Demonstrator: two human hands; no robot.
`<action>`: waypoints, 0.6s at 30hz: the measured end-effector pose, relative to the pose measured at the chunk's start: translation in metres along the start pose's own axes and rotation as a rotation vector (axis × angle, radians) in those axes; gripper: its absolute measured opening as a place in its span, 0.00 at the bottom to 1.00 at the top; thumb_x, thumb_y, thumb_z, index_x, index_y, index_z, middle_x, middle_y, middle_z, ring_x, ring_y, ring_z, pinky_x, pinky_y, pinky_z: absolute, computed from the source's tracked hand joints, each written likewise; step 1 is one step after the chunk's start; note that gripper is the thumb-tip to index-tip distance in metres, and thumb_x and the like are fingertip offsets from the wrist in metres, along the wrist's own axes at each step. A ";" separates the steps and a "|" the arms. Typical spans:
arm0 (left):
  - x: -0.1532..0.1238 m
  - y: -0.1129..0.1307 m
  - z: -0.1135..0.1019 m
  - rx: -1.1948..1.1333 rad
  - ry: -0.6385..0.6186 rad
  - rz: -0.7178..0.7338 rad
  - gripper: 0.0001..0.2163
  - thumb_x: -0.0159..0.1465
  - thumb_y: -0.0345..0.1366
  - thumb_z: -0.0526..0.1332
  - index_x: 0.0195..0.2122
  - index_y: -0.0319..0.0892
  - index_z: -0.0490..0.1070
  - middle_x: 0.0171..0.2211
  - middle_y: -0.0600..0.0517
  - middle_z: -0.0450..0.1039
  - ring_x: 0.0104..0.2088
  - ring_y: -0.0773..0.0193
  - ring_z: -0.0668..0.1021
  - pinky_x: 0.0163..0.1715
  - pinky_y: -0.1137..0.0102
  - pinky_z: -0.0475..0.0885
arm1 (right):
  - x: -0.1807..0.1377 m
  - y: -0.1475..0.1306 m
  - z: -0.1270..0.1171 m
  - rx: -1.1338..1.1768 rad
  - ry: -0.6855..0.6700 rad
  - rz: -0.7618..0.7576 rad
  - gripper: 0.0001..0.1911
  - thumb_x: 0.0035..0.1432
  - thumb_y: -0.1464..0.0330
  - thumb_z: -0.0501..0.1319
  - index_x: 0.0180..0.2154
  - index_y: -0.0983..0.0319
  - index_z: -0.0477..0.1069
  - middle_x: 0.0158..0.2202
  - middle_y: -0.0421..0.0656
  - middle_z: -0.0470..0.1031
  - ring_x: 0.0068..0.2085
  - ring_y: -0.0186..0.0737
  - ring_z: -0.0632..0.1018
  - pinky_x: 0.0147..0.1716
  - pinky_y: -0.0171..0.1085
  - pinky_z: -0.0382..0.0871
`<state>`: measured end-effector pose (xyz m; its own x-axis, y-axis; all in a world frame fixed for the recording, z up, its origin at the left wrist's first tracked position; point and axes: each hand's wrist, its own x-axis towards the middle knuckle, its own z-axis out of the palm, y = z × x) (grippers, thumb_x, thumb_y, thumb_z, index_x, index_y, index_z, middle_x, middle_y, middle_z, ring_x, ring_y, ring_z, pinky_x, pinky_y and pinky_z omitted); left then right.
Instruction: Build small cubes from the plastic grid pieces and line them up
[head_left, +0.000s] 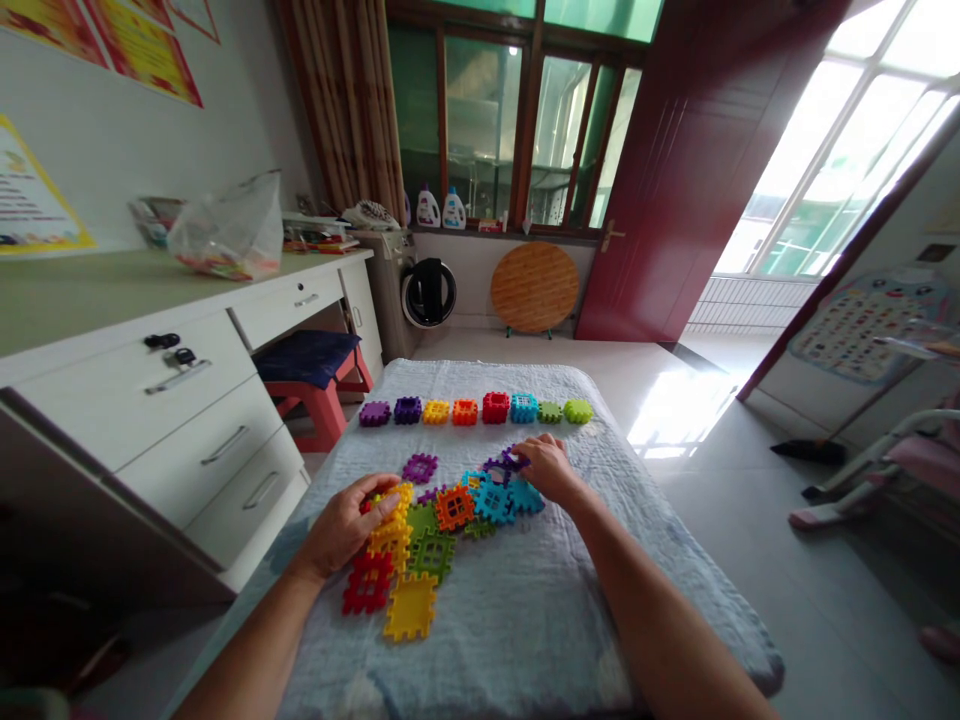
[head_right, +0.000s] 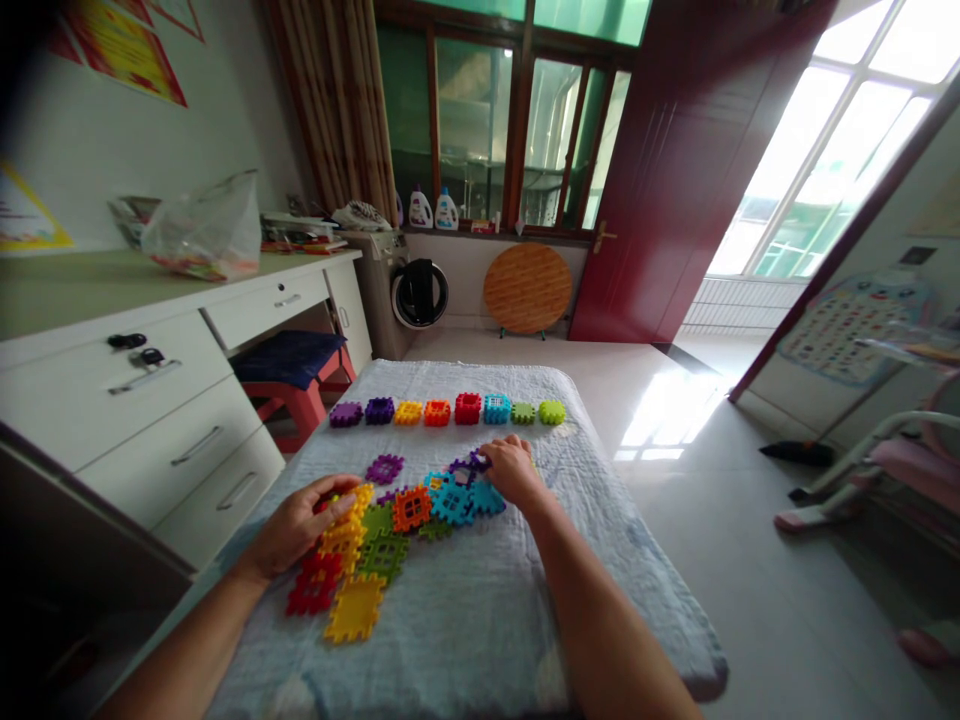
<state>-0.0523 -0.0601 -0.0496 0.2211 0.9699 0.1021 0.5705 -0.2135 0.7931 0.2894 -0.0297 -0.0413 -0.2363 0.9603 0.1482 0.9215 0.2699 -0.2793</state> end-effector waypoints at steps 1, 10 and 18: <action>0.000 -0.001 0.000 -0.002 0.003 0.001 0.22 0.59 0.51 0.57 0.48 0.41 0.71 0.47 0.46 0.74 0.50 0.54 0.75 0.50 0.63 0.70 | 0.000 0.001 0.000 0.001 0.009 0.005 0.17 0.49 0.74 0.57 0.42 0.56 0.74 0.39 0.41 0.77 0.45 0.44 0.68 0.45 0.40 0.52; 0.000 0.004 0.000 -0.010 0.032 -0.001 0.21 0.58 0.50 0.58 0.46 0.41 0.72 0.45 0.46 0.76 0.47 0.55 0.76 0.48 0.64 0.71 | 0.004 0.002 -0.006 0.421 0.257 0.019 0.15 0.55 0.69 0.54 0.45 0.60 0.67 0.32 0.40 0.75 0.32 0.37 0.73 0.36 0.35 0.65; 0.000 0.002 0.000 -0.002 0.032 0.002 0.21 0.58 0.50 0.58 0.46 0.41 0.72 0.45 0.46 0.76 0.47 0.55 0.76 0.48 0.64 0.71 | 0.015 0.009 0.003 0.408 0.361 0.164 0.14 0.57 0.69 0.51 0.44 0.60 0.67 0.30 0.40 0.75 0.31 0.38 0.74 0.35 0.34 0.66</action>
<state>-0.0511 -0.0603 -0.0484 0.1963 0.9728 0.1226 0.5682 -0.2148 0.7944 0.2931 -0.0124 -0.0440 0.0863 0.9261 0.3673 0.7266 0.1937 -0.6591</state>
